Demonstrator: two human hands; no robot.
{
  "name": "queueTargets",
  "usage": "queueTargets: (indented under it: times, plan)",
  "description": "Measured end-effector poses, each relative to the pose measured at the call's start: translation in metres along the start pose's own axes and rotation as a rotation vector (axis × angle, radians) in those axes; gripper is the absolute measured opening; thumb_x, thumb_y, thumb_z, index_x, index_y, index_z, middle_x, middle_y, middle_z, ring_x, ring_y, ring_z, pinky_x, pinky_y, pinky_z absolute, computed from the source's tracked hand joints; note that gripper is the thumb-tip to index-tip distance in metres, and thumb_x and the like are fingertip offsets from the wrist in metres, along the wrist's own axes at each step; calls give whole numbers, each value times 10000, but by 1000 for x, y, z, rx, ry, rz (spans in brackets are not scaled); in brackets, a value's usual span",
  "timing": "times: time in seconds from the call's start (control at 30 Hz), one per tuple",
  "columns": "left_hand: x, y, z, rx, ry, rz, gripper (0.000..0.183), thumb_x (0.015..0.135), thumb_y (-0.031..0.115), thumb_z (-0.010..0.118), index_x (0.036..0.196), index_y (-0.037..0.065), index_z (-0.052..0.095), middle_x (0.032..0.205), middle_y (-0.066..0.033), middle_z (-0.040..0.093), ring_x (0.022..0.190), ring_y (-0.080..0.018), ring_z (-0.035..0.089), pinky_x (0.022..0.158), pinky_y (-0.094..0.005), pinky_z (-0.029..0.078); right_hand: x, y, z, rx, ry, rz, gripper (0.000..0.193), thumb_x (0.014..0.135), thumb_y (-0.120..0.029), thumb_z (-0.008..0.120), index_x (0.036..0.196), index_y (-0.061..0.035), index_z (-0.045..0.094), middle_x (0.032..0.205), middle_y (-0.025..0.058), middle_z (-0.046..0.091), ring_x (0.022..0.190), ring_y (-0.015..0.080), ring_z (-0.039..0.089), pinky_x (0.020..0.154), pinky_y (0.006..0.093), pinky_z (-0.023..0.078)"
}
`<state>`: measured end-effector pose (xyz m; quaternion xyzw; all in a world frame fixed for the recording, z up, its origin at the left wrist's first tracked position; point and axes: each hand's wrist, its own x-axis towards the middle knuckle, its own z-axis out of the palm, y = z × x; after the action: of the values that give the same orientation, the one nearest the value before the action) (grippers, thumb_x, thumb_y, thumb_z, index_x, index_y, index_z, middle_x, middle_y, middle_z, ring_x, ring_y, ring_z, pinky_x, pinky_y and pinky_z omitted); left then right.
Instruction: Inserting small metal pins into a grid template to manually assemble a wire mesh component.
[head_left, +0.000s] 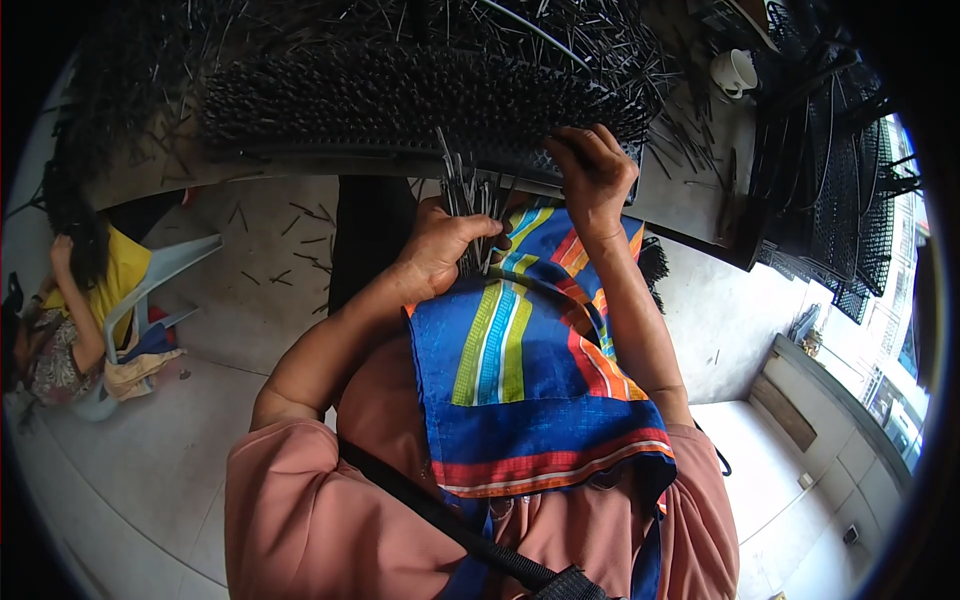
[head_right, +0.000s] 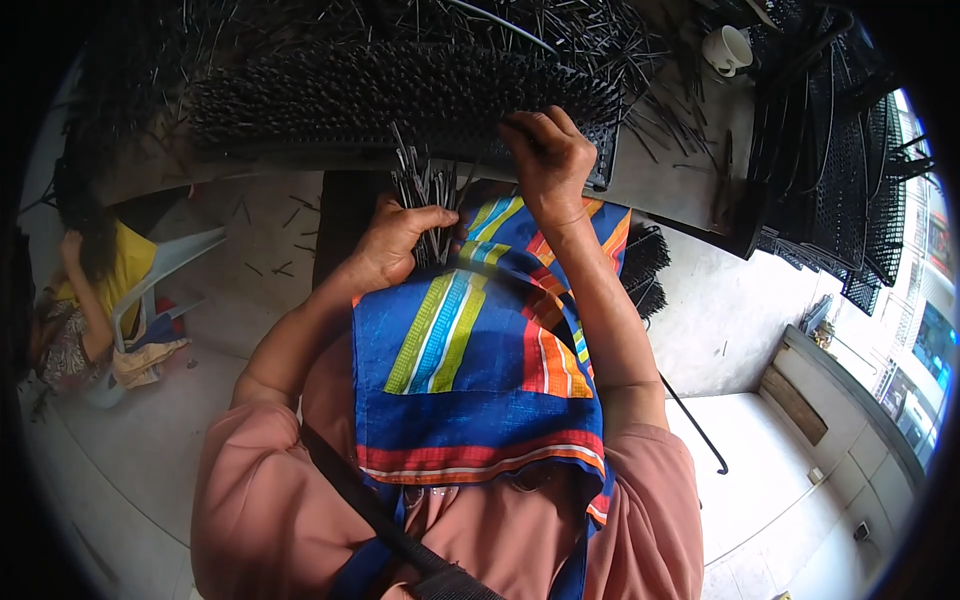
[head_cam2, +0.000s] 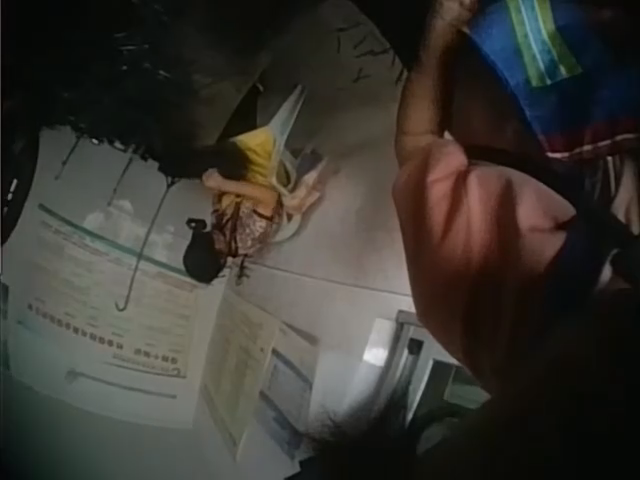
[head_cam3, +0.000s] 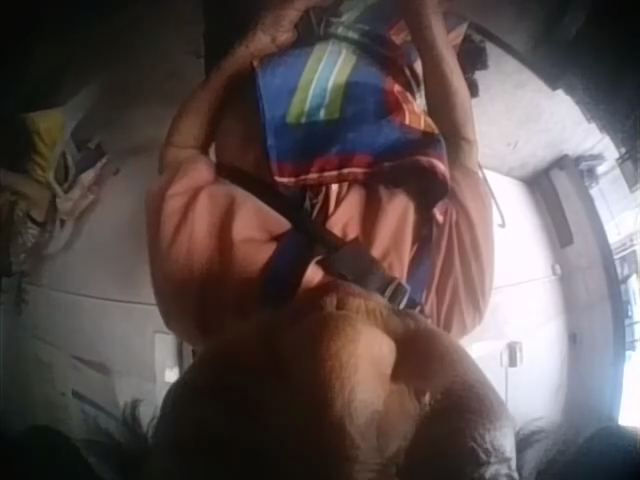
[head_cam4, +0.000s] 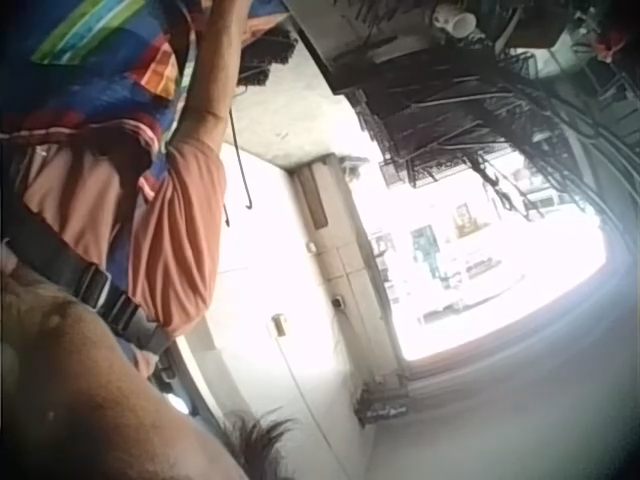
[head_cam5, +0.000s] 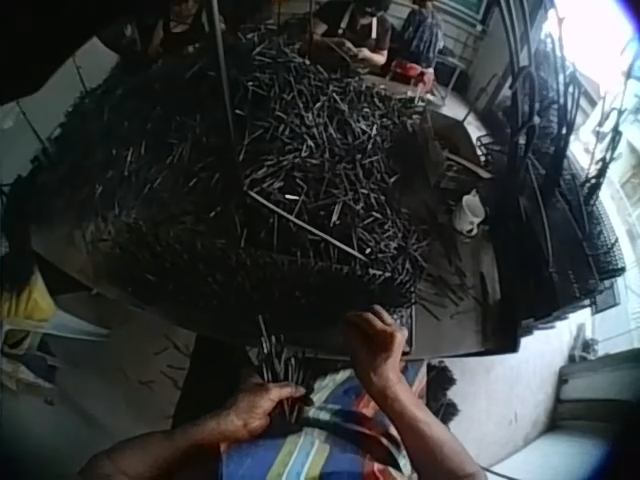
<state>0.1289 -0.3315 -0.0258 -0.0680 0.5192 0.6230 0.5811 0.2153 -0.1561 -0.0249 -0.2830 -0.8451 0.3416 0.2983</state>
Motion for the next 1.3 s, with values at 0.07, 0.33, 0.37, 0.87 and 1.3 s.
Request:
queueTargets:
  times: [0.07, 0.33, 0.37, 0.87, 1.3]
  plan:
    - [1, -2, -1, 8, 8, 37, 127, 734, -53, 628, 857, -73, 649, 771, -144, 672, 658, -220, 671, 603, -320, 554, 2, 1, 1, 60, 14, -27, 122, 723, -6, 718, 843, -8, 694, 712, 65, 592, 606, 128, 578, 558, 244, 446]
    - [-3, 4, 0, -51, 59, 44, 140, 726, -60, 627, 864, -74, 647, 796, -140, 678, 681, -224, 674, 628, -334, 561, 12, -4, -6, -181, -150, -143, 116, 770, -67, 694, 879, -29, 705, 746, 92, 613, 612, 201, 617, 556, 284, 466]
    - [-4, 5, 1, -57, 50, 37, 142, 727, -59, 627, 868, -70, 647, 803, -140, 678, 680, -222, 674, 623, -332, 560, 8, 0, -6, -169, -139, -112, 119, 780, -75, 686, 891, -35, 706, 757, 93, 618, 618, 213, 623, 559, 291, 469]
    - [-1, 10, 1, -39, 14, 35, 160, 738, -64, 632, 897, -58, 647, 814, -135, 679, 666, -201, 663, 567, -293, 533, 11, -2, -4, -430, -207, -236, 238, 813, -112, 651, 1049, -105, 674, 781, 78, 602, 667, 295, 611, 553, 332, 478]
    - [-2, 19, 5, 49, -102, 11, 233, 701, -92, 637, 924, -30, 663, 842, -114, 678, 701, -188, 668, 625, -310, 561, -24, -17, 2, 719, -412, 760, 148, 779, -98, 725, 682, -46, 627, 557, -20, 531, 455, 44, 428, 413, 211, 302]
